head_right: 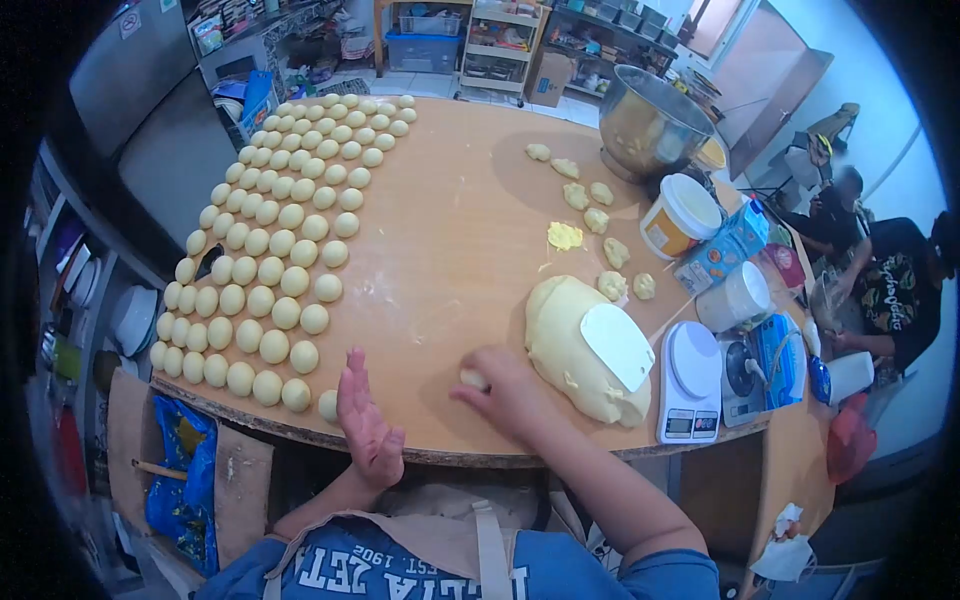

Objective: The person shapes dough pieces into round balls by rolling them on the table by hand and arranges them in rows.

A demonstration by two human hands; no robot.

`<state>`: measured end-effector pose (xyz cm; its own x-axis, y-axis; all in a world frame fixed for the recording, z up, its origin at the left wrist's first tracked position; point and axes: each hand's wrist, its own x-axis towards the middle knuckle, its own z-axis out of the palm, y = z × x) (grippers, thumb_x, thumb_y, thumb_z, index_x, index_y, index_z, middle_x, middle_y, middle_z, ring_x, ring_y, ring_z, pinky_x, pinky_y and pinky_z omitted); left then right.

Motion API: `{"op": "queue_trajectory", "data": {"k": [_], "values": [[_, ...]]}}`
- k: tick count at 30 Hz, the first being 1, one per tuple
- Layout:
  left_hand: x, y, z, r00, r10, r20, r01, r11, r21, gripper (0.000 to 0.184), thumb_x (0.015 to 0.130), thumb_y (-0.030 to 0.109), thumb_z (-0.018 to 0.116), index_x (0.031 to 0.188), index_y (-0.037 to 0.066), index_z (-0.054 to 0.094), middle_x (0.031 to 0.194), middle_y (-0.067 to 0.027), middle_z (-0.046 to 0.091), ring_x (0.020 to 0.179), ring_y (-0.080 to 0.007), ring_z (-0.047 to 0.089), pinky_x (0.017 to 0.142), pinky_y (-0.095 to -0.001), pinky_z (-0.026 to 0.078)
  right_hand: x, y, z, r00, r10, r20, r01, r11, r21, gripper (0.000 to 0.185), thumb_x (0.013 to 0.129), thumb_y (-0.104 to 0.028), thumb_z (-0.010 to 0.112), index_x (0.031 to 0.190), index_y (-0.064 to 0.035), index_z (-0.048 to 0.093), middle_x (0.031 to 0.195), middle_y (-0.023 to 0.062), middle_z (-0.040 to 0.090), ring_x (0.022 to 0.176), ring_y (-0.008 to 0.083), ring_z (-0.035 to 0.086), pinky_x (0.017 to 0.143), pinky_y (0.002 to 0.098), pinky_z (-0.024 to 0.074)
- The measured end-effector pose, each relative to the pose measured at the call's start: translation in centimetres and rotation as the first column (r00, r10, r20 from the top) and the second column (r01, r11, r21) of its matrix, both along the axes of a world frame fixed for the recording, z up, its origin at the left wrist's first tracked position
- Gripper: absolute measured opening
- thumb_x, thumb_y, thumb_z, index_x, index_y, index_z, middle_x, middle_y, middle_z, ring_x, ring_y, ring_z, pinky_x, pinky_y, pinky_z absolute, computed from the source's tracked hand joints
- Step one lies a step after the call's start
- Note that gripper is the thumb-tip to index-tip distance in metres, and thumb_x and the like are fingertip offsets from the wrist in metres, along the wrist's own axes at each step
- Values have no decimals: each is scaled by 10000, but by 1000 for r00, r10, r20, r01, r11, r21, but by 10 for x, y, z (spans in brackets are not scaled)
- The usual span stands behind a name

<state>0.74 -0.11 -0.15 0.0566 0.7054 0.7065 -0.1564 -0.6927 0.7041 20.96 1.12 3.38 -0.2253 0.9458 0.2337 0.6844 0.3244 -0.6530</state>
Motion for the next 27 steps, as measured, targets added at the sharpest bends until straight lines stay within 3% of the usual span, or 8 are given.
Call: {"op": "queue_trajectory", "data": {"k": [3,6,9,13,19,22,25,27], "values": [[1,-2,1,1000,-8,-17,8,1000,-12,809,841,151,538,1502,20,90,1548,-260,116,1450,-386,103,1161,-506,33,-11,29,-2,999,-4,38,3,999,41,363,716,-231,804,934,-42,584,889,129,604,866,317,589,749,381,476],[-1,-2,1,1000,6,7,-6,1000,-21,789,854,154,561,1495,13,124,1542,-266,130,1441,-393,142,1157,-517,71,-29,18,5,997,78,5,-77,995,-71,393,712,-247,811,959,-36,590,920,136,613,899,318,596,769,381,484],[-1,0,0,1000,12,14,-12,1000,-5,793,854,151,563,1496,13,119,1545,-261,125,1440,-393,142,1157,-518,71,-9,-8,-3,990,132,-44,-132,991,12,426,705,-259,815,992,-31,597,952,144,621,927,323,600,788,382,490],[0,-1,3,1000,0,14,0,1000,-18,795,852,144,563,1496,14,116,1547,-259,122,1440,-397,138,1156,-524,64,1,9,1,997,-12,77,14,1000,-27,436,707,-262,813,1025,-51,602,995,130,621,955,312,603,806,379,497],[0,0,3,1000,13,-14,-13,1000,-6,793,850,136,559,1497,16,116,1549,-256,114,1443,-396,127,1157,-522,56,-16,-8,3,989,140,-36,-142,988,-55,453,726,-268,797,1053,-42,580,1018,140,609,954,325,595,813,385,490],[0,1,2,1000,18,-3,-18,1000,-1,792,849,134,556,1497,15,116,1548,-258,118,1444,-397,122,1157,-521,51,10,-13,2,998,52,-38,-56,993,-108,453,729,-264,790,1049,-29,573,1006,142,604,958,333,585,817,387,483],[2,-2,5,1000,6,-4,-7,999,-32,789,849,135,552,1497,16,117,1545,-259,128,1444,-396,124,1158,-521,47,1,16,0,999,25,25,-25,1000,11,454,725,-256,791,1048,-24,573,1005,144,602,958,338,582,809,389,485],[3,-4,5,1000,12,-14,-12,999,-38,787,849,136,551,1496,15,119,1544,-260,133,1445,-395,126,1158,-520,46,-17,14,4,998,63,-23,-63,998,-25,452,725,-255,792,1044,-22,574,1006,150,602,965,338,583,803,391,486]]}}
